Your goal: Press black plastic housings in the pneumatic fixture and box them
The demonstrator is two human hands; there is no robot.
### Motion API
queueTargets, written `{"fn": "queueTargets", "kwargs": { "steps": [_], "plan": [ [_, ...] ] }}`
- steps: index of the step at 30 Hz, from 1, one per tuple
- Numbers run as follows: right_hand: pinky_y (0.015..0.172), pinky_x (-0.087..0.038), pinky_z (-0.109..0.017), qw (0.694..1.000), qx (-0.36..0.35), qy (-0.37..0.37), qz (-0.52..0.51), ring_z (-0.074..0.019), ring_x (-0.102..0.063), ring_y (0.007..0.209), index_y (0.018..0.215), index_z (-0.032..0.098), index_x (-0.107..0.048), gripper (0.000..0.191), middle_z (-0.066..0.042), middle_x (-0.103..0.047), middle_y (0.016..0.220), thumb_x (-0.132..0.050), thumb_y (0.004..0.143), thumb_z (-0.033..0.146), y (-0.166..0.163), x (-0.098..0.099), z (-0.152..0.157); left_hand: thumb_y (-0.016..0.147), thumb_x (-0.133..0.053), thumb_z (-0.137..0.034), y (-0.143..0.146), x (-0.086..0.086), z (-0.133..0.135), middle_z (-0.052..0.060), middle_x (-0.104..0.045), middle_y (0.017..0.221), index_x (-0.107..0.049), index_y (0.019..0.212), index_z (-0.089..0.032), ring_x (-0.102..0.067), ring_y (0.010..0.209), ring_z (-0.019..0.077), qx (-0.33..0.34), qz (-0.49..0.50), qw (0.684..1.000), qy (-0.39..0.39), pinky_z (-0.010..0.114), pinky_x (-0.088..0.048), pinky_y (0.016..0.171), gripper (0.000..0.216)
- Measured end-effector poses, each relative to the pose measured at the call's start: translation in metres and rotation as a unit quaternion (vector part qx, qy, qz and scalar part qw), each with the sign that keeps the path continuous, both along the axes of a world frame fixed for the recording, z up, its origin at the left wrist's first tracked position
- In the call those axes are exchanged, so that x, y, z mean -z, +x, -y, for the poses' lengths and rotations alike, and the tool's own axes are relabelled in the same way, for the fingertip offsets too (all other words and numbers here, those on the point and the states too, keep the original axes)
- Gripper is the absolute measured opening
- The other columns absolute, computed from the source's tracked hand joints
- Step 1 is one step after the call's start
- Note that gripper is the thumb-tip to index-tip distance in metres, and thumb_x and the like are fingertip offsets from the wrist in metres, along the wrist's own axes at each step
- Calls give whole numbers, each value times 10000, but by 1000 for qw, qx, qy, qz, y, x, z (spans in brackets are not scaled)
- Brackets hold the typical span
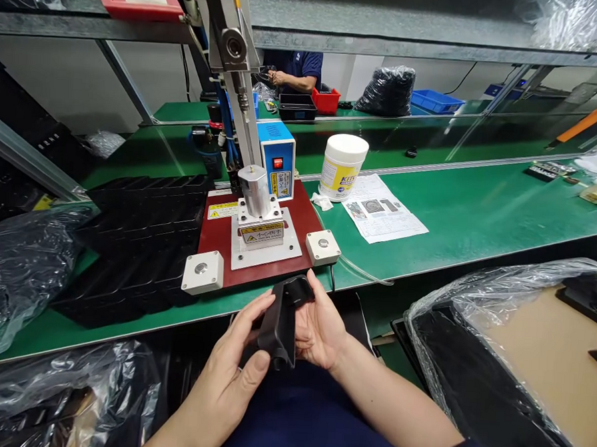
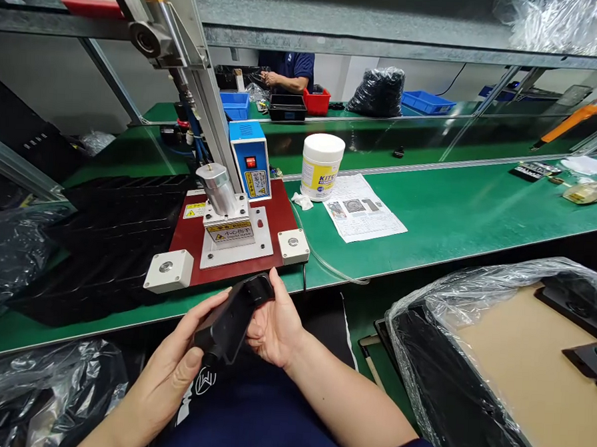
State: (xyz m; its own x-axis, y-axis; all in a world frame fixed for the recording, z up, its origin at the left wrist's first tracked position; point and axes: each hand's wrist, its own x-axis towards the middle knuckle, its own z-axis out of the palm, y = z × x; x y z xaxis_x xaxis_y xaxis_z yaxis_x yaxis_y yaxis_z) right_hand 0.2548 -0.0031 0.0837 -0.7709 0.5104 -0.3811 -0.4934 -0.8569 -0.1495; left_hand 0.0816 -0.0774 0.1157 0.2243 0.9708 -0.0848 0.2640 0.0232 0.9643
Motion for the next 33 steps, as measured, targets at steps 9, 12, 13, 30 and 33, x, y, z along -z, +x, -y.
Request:
{"fn": "queueTargets", "kwargs": {
  "steps": [9, 12, 13, 30, 33],
  "plan": [
    [336, -392, -127, 980, 37, 177, 83, -98, -505, 337, 765, 76, -629, 882, -79, -577, 458, -152, 920, 802, -2, 5, 0, 868, -441, -679, -3, 0, 2, 118, -419, 1491, -398, 1435, -243, -438, 1327, 344, -59, 170, 977, -115, 428, -480, 1007, 717],
    [410, -451, -127, 964, 50, 245, 87, -89, -522, 378, 744, 92, -614, 795, -62, -581, 471, -398, 833, 852, -3, 2, 0, 879, -416, -686, 3, -5, 1, 142, -639, 1191, -391, 1419, -224, -654, 939, 260, -85, 242, 944, -208, 378, -545, 791, 710],
    [433, -471, -135, 959, 61, 261, 90, -94, -539, 400, 787, 95, -620, 761, -54, -590, 490, -467, 814, 840, -2, -1, 0, 881, -423, -682, 5, -6, 1, 126, -678, 1062, -401, 1403, -211, -654, 807, 222, -88, 261, 936, -221, 360, -534, 751, 703],
    [820, -497, -304, 607, 236, 673, 350, -192, -581, 924, 1175, 248, -560, 269, -40, -595, 1060, -625, 934, 348, -3, -72, -41, 827, -643, -506, -34, -50, -94, 62, -660, 1039, -638, 1065, -220, -618, 965, 232, -109, -9, 967, 230, 325, -501, 847, 371],
    [888, -478, -339, 507, 321, 717, 355, -221, -570, 1020, 1149, 238, -558, 238, -55, -588, 1115, -607, 934, 327, -15, -88, -76, 810, -656, -533, -34, -66, -139, 80, -649, 1040, -609, 1063, -188, -612, 967, 228, -144, 16, 936, 322, 323, -493, 848, 430]
  ]
}}
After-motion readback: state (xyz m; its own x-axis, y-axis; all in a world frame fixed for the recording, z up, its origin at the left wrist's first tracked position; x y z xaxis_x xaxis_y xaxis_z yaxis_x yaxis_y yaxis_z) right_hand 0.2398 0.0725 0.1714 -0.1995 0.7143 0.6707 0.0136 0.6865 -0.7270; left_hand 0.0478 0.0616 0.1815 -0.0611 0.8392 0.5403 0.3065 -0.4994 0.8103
